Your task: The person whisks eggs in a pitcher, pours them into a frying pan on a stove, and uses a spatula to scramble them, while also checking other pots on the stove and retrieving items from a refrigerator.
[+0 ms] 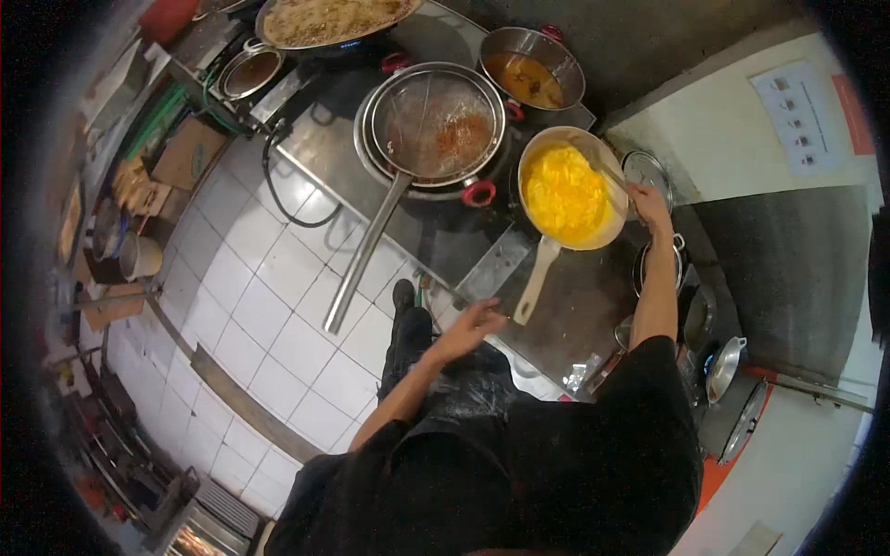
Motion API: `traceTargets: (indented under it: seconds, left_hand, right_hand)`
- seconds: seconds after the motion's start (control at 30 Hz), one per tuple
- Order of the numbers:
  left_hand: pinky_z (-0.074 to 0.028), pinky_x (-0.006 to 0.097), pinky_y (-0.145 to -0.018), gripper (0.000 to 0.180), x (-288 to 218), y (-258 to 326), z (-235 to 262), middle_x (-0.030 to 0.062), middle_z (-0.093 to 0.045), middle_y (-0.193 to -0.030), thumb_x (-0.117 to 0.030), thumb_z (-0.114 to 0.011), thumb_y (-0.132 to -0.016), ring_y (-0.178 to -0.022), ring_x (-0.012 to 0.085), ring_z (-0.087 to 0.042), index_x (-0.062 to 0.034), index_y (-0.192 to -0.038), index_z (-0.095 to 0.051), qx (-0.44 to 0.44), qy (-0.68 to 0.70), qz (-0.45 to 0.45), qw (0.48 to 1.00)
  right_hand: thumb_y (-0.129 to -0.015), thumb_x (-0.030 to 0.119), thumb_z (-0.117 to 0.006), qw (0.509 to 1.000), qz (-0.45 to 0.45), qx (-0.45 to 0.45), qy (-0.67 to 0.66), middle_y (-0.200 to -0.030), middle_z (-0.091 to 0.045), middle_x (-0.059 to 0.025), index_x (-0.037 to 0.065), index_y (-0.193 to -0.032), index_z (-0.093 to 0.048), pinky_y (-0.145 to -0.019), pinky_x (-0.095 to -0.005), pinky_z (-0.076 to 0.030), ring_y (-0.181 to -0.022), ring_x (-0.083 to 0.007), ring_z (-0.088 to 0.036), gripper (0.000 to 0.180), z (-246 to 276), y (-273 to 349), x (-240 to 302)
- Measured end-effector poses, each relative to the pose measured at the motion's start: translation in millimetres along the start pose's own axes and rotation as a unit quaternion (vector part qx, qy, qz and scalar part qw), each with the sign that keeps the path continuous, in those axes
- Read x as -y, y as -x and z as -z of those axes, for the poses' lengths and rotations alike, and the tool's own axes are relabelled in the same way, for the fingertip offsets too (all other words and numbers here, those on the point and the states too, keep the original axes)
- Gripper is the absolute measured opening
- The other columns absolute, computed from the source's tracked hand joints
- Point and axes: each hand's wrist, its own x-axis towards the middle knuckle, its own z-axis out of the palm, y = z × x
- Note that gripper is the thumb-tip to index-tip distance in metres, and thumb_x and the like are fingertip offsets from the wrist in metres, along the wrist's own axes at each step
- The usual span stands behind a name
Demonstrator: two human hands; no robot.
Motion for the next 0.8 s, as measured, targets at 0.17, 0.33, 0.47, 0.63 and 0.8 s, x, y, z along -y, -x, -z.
traceTargets:
  seconds: [0.17,0.33,0.47,0.63,0.8]
  left_hand:
    - [-0.046,0.031,-0.085,0.067,13,-63,-18,0.0127,-0.061,-0.112,-0.033,-0.060,-0.091,-0.101,0.0192,-0.058,-0.0005,-0.140,-0.029,0.069,0.066,0.083,0.992]
    - [-0.051,0.035,-0.082,0.046,-3,-89,-28,0.0128,-0.060,-0.113,-0.029,-0.052,-0.096,-0.093,0.0202,-0.063,-0.0042,-0.129,-0.032,0.118,0.165,0.100,0.974]
    - [-0.052,0.037,-0.082,0.042,-23,-85,-18,0.0115,-0.061,-0.104,-0.026,-0.046,-0.098,-0.088,0.0211,-0.064,-0.0048,-0.131,-0.031,0.123,0.114,0.124,0.978]
    - [-0.055,0.037,-0.079,0.036,-11,-95,-31,0.0120,-0.061,-0.101,-0.025,-0.047,-0.098,-0.085,0.0224,-0.064,-0.0066,-0.126,-0.035,0.142,0.094,0.149,0.974]
    - [-0.057,0.040,-0.074,0.033,-9,-97,-19,0.0137,-0.062,-0.097,-0.024,-0.046,-0.098,-0.081,0.0242,-0.065,-0.0051,-0.124,-0.037,0.108,0.060,0.161,0.979]
  right_hand:
    - [-0.087,0.032,-0.060,0.964,0.154,0.155,0.152,-0.079,-0.060,-0.0102,0.009,-0.115,-0.065,-0.065,-0.0329,-0.044,-0.071,-0.0184,-0.056,0.037,23,-24,77]
    - [-0.084,0.028,-0.059,0.926,0.183,0.163,0.286,-0.093,-0.068,-0.0143,0.018,-0.110,-0.068,-0.078,-0.0427,-0.049,-0.087,-0.0327,-0.064,0.029,-7,46,113]
    - [-0.086,0.023,-0.052,0.939,0.149,0.093,0.297,-0.092,-0.067,-0.0163,0.011,-0.101,-0.068,-0.074,-0.0435,-0.051,-0.086,-0.0331,-0.064,0.025,1,95,131]
    - [-0.085,0.025,-0.053,0.964,0.072,-0.065,0.247,-0.099,-0.067,-0.0169,0.007,-0.101,-0.069,-0.076,-0.0429,-0.053,-0.091,-0.0326,-0.065,0.029,-4,47,76]
    - [-0.083,0.031,-0.059,0.958,-0.001,-0.012,0.288,-0.108,-0.066,-0.0147,0.008,-0.099,-0.071,-0.077,-0.0433,-0.053,-0.092,-0.0344,-0.065,0.030,11,34,67]
